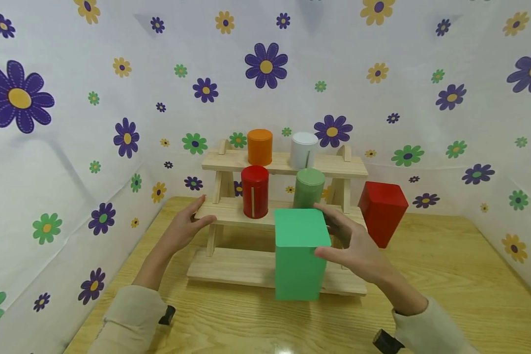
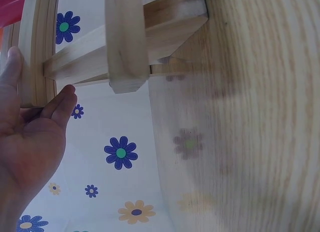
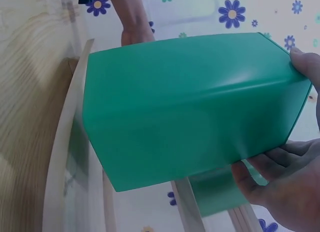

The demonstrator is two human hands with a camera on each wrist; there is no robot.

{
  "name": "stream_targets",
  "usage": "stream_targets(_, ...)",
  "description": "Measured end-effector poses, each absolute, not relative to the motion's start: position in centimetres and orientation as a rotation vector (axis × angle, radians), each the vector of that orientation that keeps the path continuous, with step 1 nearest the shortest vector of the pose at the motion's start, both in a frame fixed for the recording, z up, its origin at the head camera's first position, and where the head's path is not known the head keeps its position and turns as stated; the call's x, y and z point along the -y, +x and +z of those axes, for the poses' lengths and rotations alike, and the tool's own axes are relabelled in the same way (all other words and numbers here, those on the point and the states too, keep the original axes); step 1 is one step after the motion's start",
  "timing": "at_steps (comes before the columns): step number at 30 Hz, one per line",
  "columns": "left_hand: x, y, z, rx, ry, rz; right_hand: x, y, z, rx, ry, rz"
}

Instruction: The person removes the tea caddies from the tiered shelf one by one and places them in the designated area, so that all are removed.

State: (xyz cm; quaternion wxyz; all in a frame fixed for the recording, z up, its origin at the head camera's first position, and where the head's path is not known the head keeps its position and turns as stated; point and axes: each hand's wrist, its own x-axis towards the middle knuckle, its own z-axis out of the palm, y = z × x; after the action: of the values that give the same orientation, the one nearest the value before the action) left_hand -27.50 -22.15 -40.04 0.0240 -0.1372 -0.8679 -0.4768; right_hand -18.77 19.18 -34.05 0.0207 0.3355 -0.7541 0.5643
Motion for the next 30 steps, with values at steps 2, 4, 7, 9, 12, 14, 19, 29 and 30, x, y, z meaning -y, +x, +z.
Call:
stream_targets(2,22.2,-27.5,-40.1,2.689,-0.424,-1.471,-20.0,-18.5,-33.9,2.330,1.047,1.729)
stream_targets(4,22.2,-27.5,-40.1,2.693,-0.421,-1.464,-20.8,-18.2,-33.6,2.324,1.049,1.721)
stream_targets(7,22.2,-27.5,-40.0,2.691,-0.425,-1.463,-22.2,-17.7,-33.0,2.320,1.039,1.706)
stream_targets(9,22.2,-27.5,-40.0,2.686,-0.430,-1.472,-23.1,-17.4,-32.6,2.320,1.027,1.705)
stream_targets(12,22.2,-27.6,-40.1,2.677,-0.439,-1.482,-24.5,-17.0,-32.1,2.325,1.006,1.721)
stream_targets(14,22.2,-27.6,-40.1,2.675,-0.441,-1.485,-25.5,-16.7,-31.9,2.332,0.977,1.720)
stream_targets(19,22.2,-27.6,-40.1,2.675,-0.437,-1.484,-27.9,-16.1,-31.5,2.365,0.888,1.638)
stream_targets(29,22.3,-27.7,-40.2,2.684,-0.426,-1.491,-33.6,-16.1,-31.8,2.253,0.872,1.831)
stream_targets(30,22.3,-27.7,-40.2,2.683,-0.425,-1.495,-34.2,-16.2,-31.7,2.227,0.891,1.876)
